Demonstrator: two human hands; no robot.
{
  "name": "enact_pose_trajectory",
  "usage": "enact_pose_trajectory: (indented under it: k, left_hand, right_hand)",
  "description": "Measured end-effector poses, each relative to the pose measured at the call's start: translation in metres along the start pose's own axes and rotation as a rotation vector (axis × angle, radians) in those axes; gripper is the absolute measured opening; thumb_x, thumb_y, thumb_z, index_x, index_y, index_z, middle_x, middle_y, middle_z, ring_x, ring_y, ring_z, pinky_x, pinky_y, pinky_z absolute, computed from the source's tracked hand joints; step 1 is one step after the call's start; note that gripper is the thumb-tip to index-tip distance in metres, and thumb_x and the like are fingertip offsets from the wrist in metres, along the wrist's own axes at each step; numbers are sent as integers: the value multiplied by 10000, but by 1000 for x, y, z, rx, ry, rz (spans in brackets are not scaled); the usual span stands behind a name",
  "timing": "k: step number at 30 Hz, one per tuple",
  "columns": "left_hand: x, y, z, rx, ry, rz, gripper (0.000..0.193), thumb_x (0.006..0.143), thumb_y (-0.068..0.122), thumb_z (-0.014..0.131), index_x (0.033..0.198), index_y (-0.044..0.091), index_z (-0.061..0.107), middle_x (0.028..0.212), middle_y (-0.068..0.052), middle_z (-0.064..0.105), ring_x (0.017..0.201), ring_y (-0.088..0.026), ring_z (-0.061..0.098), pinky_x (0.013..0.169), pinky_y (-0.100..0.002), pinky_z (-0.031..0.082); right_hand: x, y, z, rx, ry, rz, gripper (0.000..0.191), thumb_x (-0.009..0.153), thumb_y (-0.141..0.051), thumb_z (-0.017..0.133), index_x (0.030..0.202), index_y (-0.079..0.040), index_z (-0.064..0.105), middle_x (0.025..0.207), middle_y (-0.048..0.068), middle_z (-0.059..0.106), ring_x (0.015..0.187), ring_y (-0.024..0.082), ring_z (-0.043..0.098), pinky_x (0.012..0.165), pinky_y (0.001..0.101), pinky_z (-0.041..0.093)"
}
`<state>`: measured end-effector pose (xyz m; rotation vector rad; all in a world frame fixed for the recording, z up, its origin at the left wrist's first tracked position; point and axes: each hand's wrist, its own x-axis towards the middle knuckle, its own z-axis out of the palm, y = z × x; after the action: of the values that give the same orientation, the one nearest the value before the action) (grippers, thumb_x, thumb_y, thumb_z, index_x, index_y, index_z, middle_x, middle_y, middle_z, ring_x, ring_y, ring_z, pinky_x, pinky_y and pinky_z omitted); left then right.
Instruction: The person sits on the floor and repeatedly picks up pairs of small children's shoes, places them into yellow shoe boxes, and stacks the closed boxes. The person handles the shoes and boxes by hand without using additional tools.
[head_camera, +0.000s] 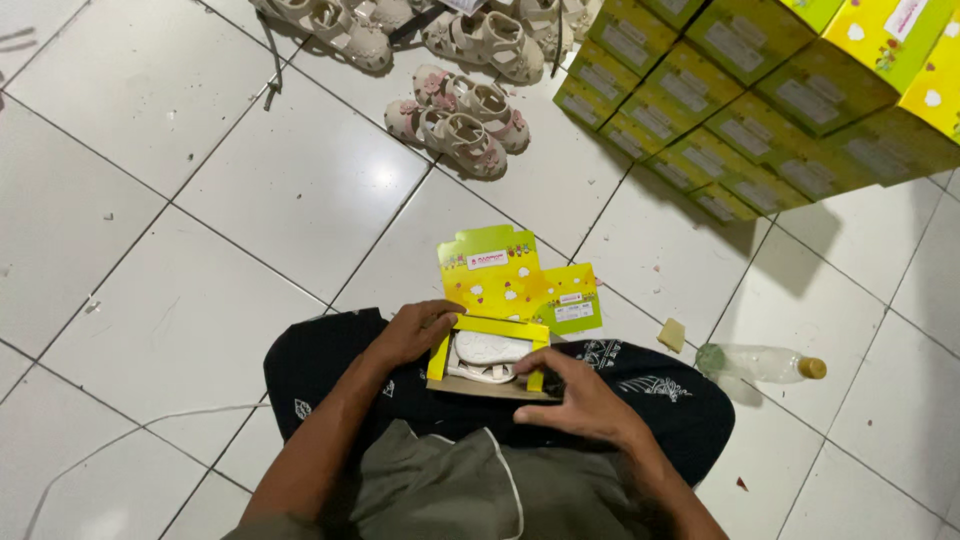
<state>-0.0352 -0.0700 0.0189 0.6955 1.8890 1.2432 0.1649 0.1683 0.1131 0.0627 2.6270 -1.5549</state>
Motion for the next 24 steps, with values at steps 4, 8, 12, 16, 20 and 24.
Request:
enact_pose_trajectory:
  k: [4, 8, 12, 16, 20, 24]
  left_hand:
    - [7, -14, 0, -3, -49, -79, 342, 989, 281, 588, 1223, 74, 726, 1044, -141, 788, 913, -196, 728, 825, -336, 570]
    - [13, -23, -1, -244, -111, -120, 374, 1006, 281, 538, 1241, 58, 724, 1182, -139, 759, 1060, -192, 694, 937, -320, 537]
    - [15, -12, 3, -238, -59, -196, 354, 991, 276, 597, 1265, 70, 684, 1194, -152, 717, 1052, -228, 646, 902, -360, 526]
    - [8, 10, 15, -65, -130, 97, 369, 917, 199, 707, 1257, 55, 689, 1180, -133, 728, 1086, -199, 673, 946, -335, 526]
    - [-2, 21, 18, -84, -90, 57, 346, 901, 153, 743, 1226, 49, 687, 1161, -137, 709, 1069, -217, 648, 924, -336, 517]
    - [8, 28, 18, -278, 54, -115, 293, 908, 132, 706, 1192, 59, 693, 1150, -122, 713, 1004, -224, 684, 859, -337, 567]
  right_hand:
    - [16, -6, 9, 41, 27, 315, 340, 874, -224, 768, 1162, -89, 648, 1073, 53, 746, 983, 173, 718, 851, 332, 591]
    - [41, 25, 21, -286, 267, 26, 301, 847, -173, 797, 1116, -56, 732, 1091, 117, 715, 1056, 202, 631, 911, 368, 531]
    - [38, 50, 30, -35, 200, 152, 302, 898, -151, 766, 1178, -37, 751, 1192, 117, 717, 1119, 195, 653, 947, 346, 537]
    - [26, 59, 34, 321, 192, 304, 364, 872, -103, 765, 1223, -10, 725, 1296, 113, 673, 1107, 182, 674, 853, 301, 594]
    - [29, 59, 39, 438, 217, 307, 364, 861, -65, 758, 1213, 17, 719, 1334, 104, 653, 986, 161, 697, 745, 257, 610]
    - [59, 55, 36, 495, 319, 310, 330, 860, -61, 782, 1172, 37, 743, 1255, 149, 690, 890, 168, 694, 675, 270, 586]
